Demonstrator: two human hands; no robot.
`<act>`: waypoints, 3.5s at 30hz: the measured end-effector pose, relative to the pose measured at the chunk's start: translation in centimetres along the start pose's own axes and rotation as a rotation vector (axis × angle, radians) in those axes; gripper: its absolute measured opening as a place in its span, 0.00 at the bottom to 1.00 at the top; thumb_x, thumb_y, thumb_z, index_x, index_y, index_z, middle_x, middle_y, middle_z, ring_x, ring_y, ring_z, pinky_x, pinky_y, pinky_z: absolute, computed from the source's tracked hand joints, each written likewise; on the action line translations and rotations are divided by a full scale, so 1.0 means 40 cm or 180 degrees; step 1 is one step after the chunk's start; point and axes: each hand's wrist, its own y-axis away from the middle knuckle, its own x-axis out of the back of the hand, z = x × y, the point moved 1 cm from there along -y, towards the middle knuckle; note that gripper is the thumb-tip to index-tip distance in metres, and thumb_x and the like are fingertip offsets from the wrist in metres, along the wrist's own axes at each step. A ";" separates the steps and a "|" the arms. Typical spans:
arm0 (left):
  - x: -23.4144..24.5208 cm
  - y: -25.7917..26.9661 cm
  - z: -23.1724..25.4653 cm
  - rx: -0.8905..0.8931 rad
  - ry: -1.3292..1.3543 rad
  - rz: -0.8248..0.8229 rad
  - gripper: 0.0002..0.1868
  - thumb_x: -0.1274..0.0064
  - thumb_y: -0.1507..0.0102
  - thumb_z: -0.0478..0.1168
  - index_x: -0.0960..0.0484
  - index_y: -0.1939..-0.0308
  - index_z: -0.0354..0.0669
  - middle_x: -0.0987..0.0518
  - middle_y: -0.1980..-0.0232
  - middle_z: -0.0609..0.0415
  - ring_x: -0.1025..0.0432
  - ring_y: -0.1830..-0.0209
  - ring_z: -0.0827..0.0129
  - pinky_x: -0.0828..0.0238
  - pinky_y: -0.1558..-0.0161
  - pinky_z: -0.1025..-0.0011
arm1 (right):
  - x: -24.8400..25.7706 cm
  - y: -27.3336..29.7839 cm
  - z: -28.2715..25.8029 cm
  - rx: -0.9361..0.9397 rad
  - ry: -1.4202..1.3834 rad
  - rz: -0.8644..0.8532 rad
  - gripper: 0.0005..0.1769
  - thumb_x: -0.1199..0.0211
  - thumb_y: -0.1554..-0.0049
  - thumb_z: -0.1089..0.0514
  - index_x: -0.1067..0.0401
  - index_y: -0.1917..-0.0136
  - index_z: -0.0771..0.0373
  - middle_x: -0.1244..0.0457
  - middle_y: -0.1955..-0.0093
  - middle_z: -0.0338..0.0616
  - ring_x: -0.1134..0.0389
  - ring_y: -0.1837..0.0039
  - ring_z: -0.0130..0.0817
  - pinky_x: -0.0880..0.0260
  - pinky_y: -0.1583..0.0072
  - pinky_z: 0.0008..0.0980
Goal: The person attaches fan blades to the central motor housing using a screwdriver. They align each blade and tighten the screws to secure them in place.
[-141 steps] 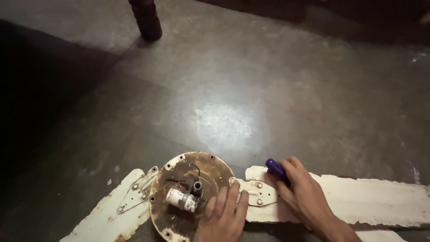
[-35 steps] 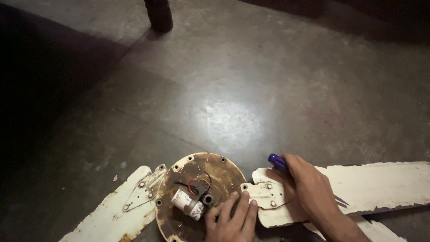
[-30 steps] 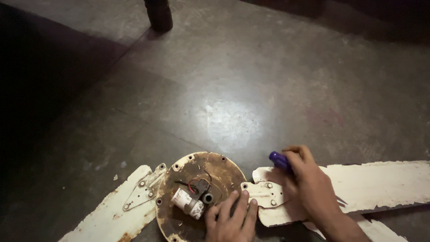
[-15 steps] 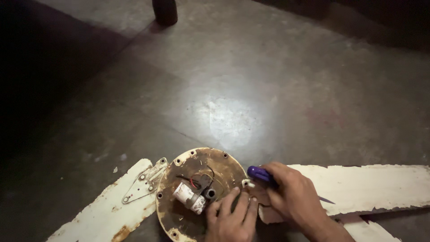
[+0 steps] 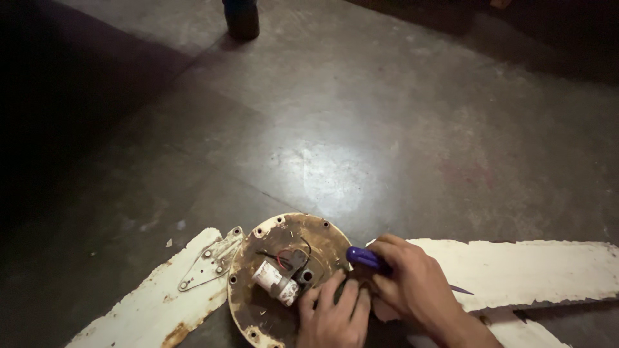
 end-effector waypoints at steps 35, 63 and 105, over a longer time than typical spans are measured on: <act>-0.004 0.010 -0.006 -0.0159 0.0070 -0.0075 0.11 0.50 0.37 0.42 0.16 0.61 0.41 0.21 0.45 0.45 0.29 0.37 0.53 0.43 0.38 0.51 | -0.003 -0.023 -0.041 0.0496 0.1014 -0.0168 0.17 0.29 0.57 0.55 0.24 0.53 0.57 0.33 0.53 0.42 0.30 0.54 0.51 0.28 0.53 0.48; 0.030 -0.018 0.004 0.0131 0.0399 -0.0313 0.12 0.45 0.40 0.41 0.15 0.56 0.40 0.22 0.51 0.49 0.29 0.42 0.54 0.40 0.44 0.53 | 0.012 -0.054 0.014 0.1745 0.0824 -0.0542 0.15 0.29 0.55 0.59 0.26 0.54 0.61 0.34 0.55 0.41 0.29 0.57 0.46 0.26 0.57 0.41; 0.075 -0.041 0.006 0.0164 0.0681 -0.0707 0.20 0.41 0.46 0.38 0.19 0.51 0.33 0.26 0.39 0.40 0.35 0.32 0.47 0.43 0.40 0.48 | -0.023 -0.003 -0.015 -0.0827 -0.0461 -0.0119 0.14 0.27 0.49 0.51 0.19 0.54 0.62 0.29 0.69 0.49 0.30 0.66 0.36 0.29 0.59 0.39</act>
